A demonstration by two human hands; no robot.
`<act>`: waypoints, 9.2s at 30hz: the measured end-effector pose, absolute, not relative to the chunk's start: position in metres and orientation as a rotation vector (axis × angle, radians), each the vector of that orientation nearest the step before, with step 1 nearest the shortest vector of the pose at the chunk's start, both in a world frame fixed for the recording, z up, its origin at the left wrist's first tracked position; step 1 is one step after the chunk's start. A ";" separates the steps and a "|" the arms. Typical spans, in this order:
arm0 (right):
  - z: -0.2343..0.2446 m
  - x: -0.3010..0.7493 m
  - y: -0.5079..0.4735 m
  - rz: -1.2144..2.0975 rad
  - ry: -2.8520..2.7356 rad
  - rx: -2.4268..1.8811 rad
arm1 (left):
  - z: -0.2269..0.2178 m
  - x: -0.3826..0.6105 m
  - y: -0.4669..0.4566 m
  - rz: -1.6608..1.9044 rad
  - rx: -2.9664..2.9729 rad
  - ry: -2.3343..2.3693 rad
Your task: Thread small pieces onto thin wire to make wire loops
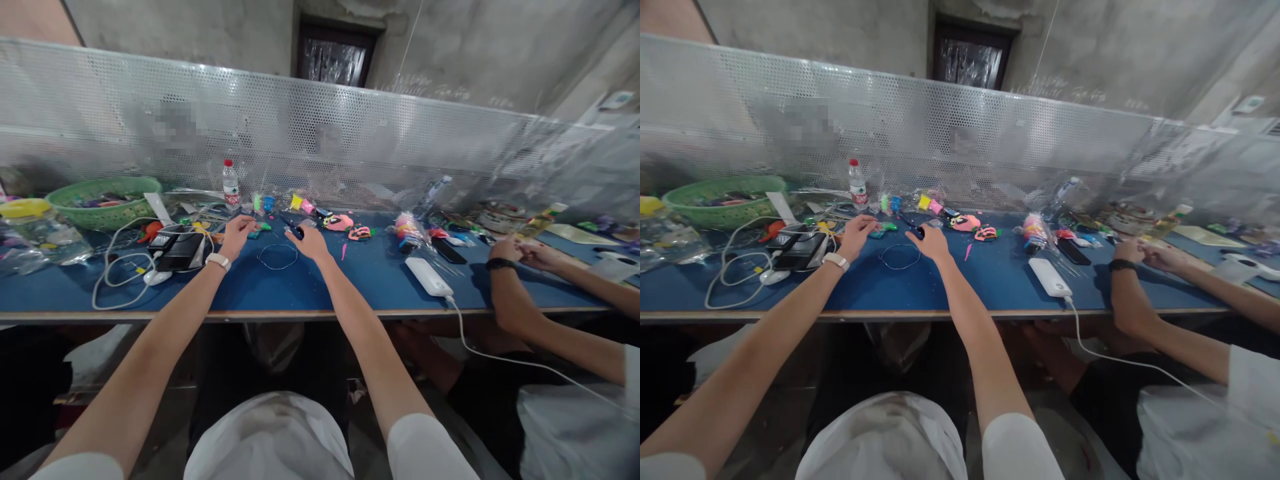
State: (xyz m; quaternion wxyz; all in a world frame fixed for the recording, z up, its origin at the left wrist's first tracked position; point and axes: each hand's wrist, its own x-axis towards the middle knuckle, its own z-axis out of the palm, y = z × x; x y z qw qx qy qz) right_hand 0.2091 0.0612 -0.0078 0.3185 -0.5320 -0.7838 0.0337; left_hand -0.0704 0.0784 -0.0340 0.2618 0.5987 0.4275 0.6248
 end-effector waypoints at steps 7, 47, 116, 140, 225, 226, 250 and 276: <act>-0.004 0.194 0.048 0.077 -2.189 -1.326 | -0.031 -0.054 0.068 1.528 1.701 0.994; -0.005 0.189 0.047 0.068 -2.302 -1.357 | -0.037 -0.047 0.068 1.456 1.757 0.997; 0.002 0.194 0.042 0.118 -2.258 -1.367 | -0.037 -0.039 0.064 1.359 1.737 0.897; 0.001 0.195 0.044 0.100 -2.298 -1.360 | -0.034 -0.037 0.058 1.361 1.759 0.908; -0.008 0.198 0.054 0.664 -2.097 -0.979 | -0.028 -0.046 0.062 1.420 1.409 0.767; -0.007 0.198 0.053 0.655 -2.099 -0.978 | -0.028 -0.046 0.062 1.417 1.407 0.768; -0.002 0.192 0.052 0.483 -2.113 -1.066 | -0.025 -0.045 0.057 1.407 1.354 0.707; 0.000 0.197 0.050 0.375 -2.266 -1.001 | -0.019 -0.046 0.052 1.444 1.376 0.704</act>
